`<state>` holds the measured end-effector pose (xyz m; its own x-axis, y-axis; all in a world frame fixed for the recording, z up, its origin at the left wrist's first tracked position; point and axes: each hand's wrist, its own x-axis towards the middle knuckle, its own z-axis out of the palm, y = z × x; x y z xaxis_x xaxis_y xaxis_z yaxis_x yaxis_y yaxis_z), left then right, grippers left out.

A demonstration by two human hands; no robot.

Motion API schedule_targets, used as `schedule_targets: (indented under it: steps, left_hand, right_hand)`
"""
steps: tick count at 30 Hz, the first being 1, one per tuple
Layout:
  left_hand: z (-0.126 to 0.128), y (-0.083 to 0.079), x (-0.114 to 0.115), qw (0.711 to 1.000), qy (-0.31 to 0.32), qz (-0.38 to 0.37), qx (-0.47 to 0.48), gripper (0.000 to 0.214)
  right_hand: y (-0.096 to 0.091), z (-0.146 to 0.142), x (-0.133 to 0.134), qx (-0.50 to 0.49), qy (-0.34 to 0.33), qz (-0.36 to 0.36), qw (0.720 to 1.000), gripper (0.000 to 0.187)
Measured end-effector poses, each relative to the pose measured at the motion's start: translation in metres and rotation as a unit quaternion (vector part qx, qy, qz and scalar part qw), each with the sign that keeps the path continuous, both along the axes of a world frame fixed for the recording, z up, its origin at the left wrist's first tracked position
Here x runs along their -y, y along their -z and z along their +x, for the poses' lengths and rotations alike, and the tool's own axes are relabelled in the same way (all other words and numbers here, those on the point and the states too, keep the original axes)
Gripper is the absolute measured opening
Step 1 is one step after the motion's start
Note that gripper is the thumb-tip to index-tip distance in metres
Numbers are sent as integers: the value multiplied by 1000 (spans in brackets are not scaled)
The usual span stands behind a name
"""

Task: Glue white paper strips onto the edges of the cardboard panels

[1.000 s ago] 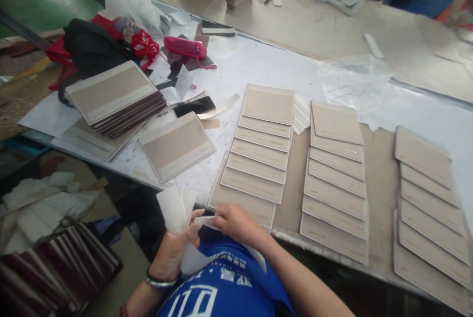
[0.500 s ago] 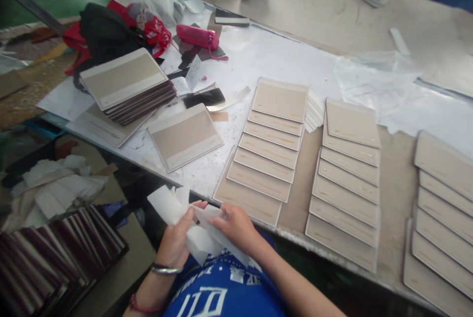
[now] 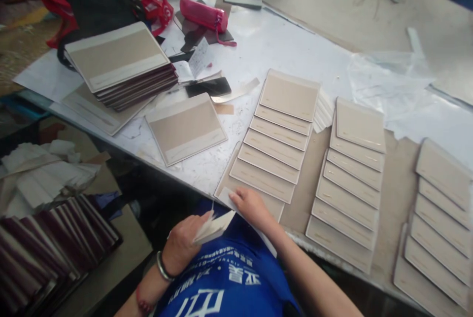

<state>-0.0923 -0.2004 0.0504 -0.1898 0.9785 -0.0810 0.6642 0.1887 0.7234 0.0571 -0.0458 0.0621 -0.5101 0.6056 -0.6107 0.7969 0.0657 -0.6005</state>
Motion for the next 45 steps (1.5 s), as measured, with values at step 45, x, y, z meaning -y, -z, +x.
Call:
schedule_targets:
  steps: [45]
  left_hand:
    - [-10, 31, -34, 955, 178, -185, -147, 54]
  right_hand:
    - [-18, 82, -7, 243, -12, 55, 968, 27]
